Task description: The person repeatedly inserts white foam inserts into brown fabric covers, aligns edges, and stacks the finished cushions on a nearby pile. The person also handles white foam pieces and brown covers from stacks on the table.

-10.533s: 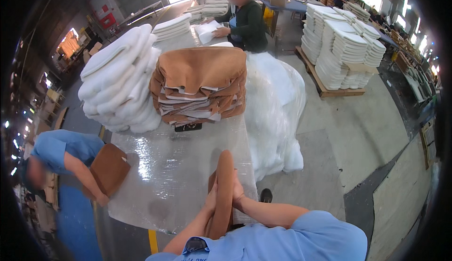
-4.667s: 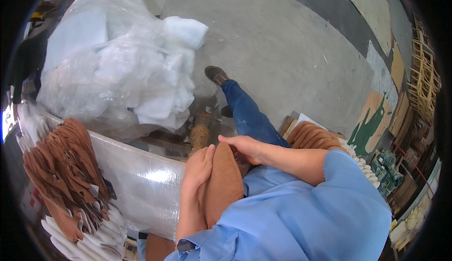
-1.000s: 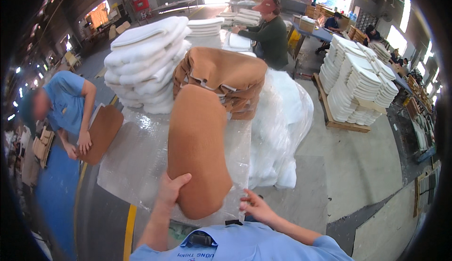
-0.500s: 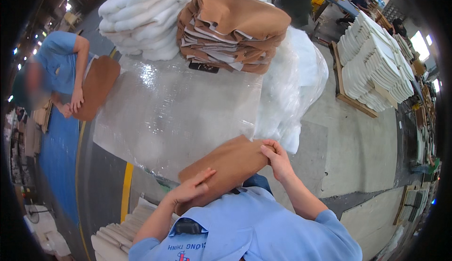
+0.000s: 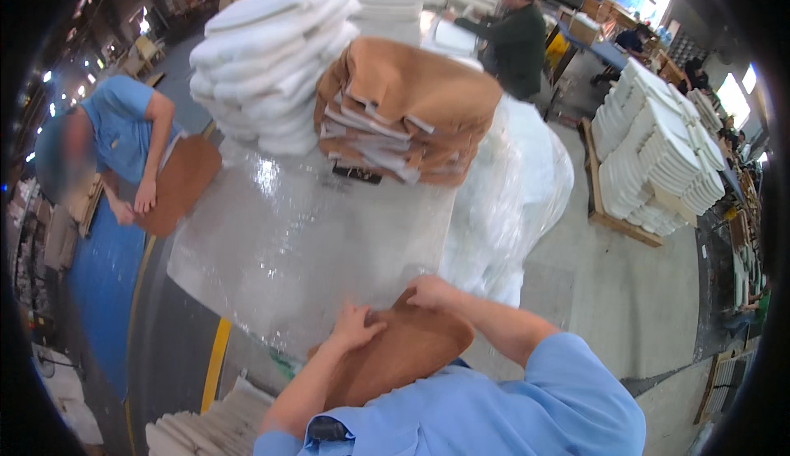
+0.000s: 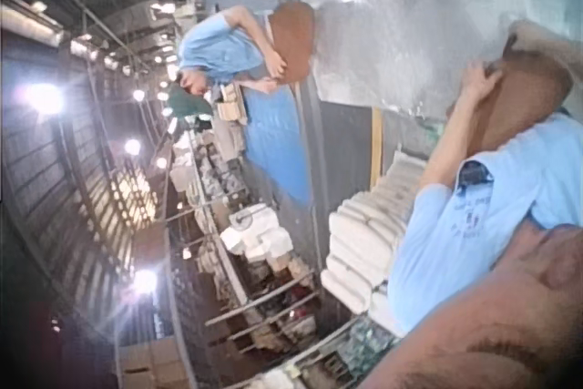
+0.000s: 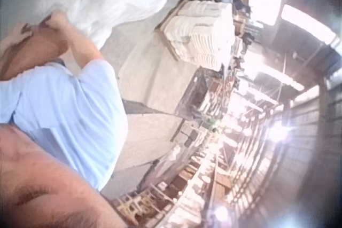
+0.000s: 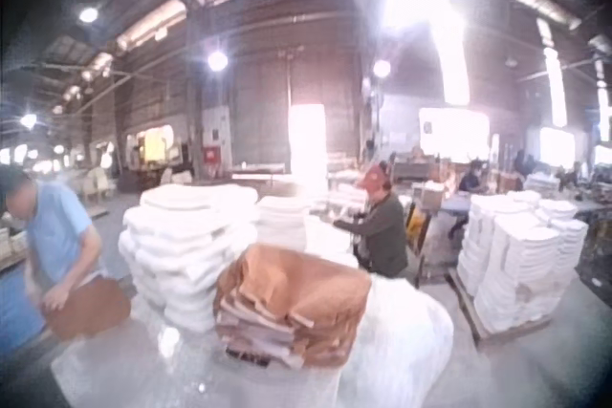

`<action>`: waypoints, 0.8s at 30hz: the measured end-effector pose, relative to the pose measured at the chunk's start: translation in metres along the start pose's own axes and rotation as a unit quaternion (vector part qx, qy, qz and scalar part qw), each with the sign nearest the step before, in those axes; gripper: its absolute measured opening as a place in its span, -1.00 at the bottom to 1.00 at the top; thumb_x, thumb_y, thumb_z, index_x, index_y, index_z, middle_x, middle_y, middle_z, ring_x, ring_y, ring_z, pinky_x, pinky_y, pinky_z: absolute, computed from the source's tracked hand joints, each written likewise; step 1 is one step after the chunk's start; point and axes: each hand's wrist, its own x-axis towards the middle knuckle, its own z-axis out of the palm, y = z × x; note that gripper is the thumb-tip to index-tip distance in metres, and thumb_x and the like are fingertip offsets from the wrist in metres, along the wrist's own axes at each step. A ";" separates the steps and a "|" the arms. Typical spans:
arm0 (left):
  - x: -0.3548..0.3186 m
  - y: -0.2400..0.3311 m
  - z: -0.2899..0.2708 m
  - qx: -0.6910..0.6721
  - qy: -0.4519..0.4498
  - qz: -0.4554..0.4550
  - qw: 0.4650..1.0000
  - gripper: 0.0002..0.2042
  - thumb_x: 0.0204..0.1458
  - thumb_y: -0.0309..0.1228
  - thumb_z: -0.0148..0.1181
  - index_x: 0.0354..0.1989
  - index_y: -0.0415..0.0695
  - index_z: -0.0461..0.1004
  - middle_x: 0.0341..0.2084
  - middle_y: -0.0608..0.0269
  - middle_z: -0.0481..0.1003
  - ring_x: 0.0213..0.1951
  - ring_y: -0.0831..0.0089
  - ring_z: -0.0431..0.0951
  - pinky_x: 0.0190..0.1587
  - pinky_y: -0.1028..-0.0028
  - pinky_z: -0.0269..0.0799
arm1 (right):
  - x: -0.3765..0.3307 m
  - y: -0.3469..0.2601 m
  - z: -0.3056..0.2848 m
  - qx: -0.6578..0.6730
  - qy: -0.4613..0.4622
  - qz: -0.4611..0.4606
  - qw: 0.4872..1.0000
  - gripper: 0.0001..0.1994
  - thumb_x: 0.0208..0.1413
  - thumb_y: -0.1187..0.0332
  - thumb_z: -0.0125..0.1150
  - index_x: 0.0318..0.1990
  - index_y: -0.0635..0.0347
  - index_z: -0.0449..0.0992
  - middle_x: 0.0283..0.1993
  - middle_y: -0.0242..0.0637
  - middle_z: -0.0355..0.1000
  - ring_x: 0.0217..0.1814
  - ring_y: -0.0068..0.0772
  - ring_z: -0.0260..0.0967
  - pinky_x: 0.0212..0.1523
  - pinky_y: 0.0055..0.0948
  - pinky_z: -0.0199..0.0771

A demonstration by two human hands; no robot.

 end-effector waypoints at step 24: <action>-0.031 -0.067 -0.008 -0.022 0.076 -0.189 0.979 -0.53 0.34 0.08 0.10 -0.20 -0.10 0.69 -0.34 -0.17 0.66 -0.24 -0.20 0.67 -0.18 -0.07 0.54 | 0.050 -0.066 0.024 0.373 0.093 0.320 0.866 -0.65 0.51 0.17 -0.02 -0.02 0.28 0.59 -0.45 -0.20 0.62 -0.57 -0.34 0.59 -0.62 -0.30 0.53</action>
